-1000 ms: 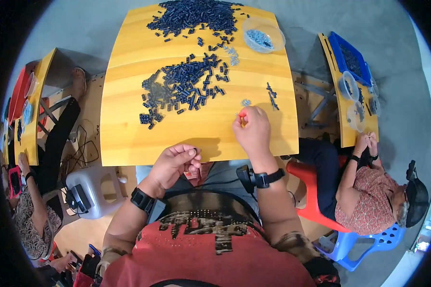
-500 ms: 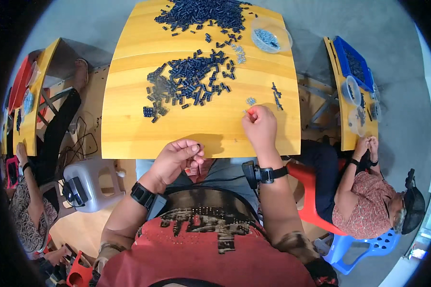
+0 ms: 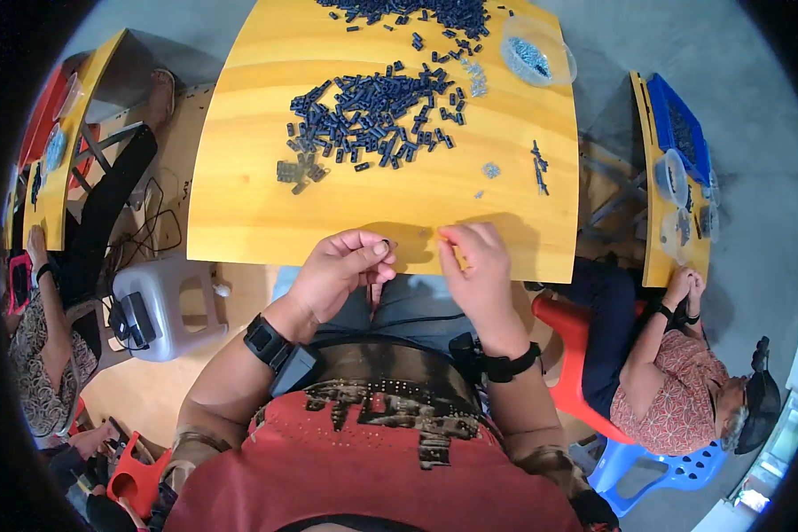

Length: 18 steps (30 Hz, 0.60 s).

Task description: Assembling small blue plastic components by manually inserting pins.

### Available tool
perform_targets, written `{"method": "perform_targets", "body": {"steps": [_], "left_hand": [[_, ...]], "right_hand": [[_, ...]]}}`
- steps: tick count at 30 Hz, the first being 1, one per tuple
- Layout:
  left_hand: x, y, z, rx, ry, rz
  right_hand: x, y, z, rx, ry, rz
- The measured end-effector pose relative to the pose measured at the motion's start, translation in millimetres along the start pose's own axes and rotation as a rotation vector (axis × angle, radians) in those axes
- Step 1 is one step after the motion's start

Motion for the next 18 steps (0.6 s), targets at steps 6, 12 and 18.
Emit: {"method": "perform_targets", "body": {"steps": [6, 12, 18], "left_hand": [[2, 3, -2, -0.003, -0.032, -0.009], [2, 3, 0, -0.031, 0.004, 0.031], [0, 1, 3, -0.054, -0.015, 0.022]], "right_hand": [[13, -16, 3, -0.076, 0.007, 0.036], [18, -33, 7, -0.087, 0.066, 0.051], [-12, -22, -29, 0.059, 0.164, -0.02]]}}
Point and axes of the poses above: each hand's wrist, its own y-axis away from the middle knuckle, its own x-axis out of the palm, z = x × y, the point moved 10 cm from there along -y, towards the middle knuckle, and after that the axes turned 6 degrees about z, right-handed, at the moved point
